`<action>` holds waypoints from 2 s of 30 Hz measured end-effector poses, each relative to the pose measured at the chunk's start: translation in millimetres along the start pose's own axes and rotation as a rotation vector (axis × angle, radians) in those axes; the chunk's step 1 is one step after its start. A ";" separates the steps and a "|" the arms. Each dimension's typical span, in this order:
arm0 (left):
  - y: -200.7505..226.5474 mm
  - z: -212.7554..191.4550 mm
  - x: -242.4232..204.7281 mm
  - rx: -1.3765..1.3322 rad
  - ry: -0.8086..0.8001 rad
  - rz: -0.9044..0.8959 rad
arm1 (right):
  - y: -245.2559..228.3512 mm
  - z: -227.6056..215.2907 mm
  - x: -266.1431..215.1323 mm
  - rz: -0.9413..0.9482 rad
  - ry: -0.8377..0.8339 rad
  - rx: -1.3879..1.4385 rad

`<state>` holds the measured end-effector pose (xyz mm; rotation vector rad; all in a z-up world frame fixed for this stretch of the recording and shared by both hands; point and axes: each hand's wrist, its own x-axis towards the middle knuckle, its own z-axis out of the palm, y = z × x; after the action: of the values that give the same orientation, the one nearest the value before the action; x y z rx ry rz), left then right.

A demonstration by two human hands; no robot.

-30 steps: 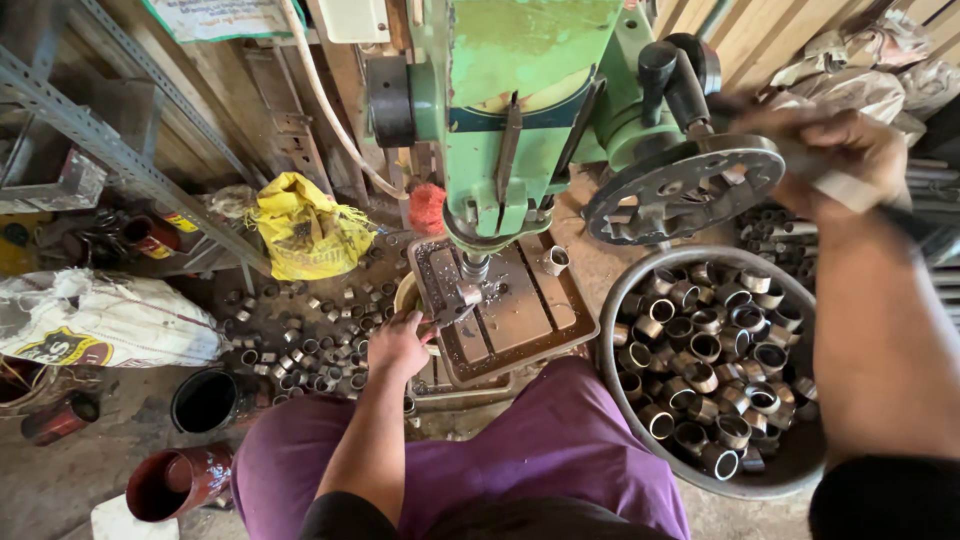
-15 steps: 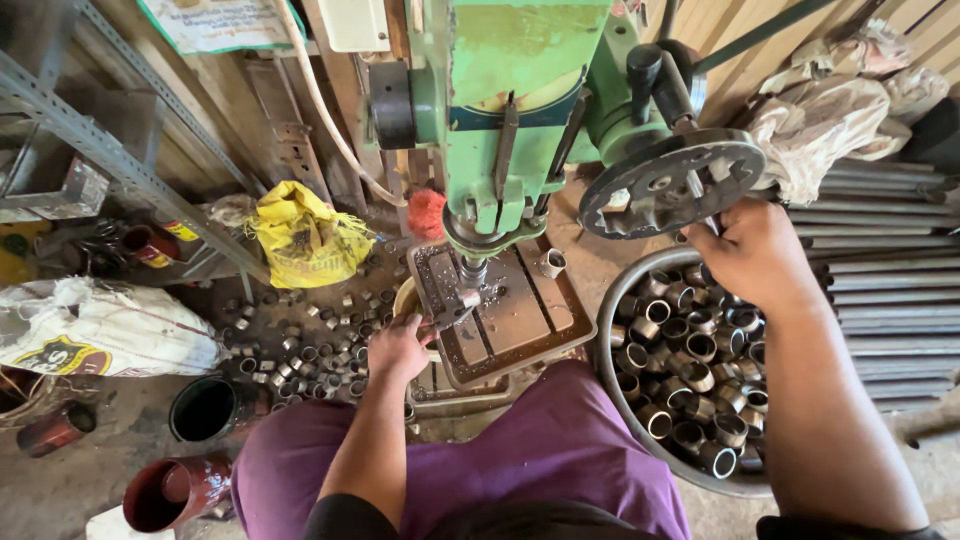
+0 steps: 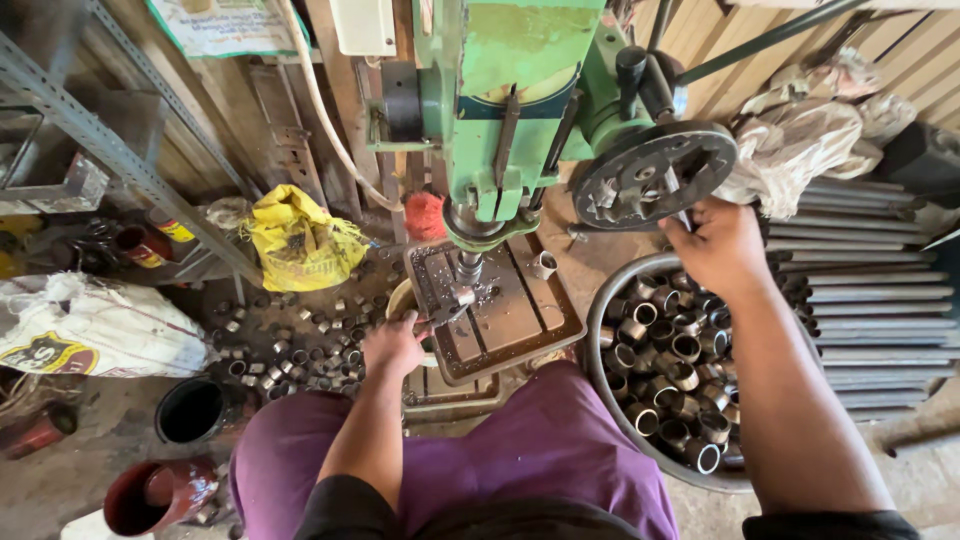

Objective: The person operates a drill press to machine small cylindrical metal parts. They pick up parts from a large bowl, place them under the drill bit, and use a hand wheel to lower the drill. After drilling, they remove the parts and place them into a tray or back into the bowl.

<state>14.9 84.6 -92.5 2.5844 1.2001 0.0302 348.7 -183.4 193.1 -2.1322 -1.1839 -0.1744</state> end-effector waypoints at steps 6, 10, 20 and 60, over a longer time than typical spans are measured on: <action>-0.3 0.1 -1.2 0.001 0.044 0.041 | 17.0 26.5 2.2 -0.051 0.048 -0.056; 8.0 -4.5 -4.2 -0.058 0.007 -0.015 | 9.5 40.9 -1.2 0.106 0.031 -0.100; 8.4 0.0 1.9 0.026 -0.192 -0.061 | -46.4 -72.2 -59.1 -0.208 0.433 0.131; -92.9 -61.2 -51.5 0.203 -0.304 -0.481 | 191.6 24.7 -281.1 0.787 -0.294 -0.115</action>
<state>-96.5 118.2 -53.7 2.2700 1.7290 -0.5879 333.4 -432.5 -39.3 -2.6174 -0.4051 0.4429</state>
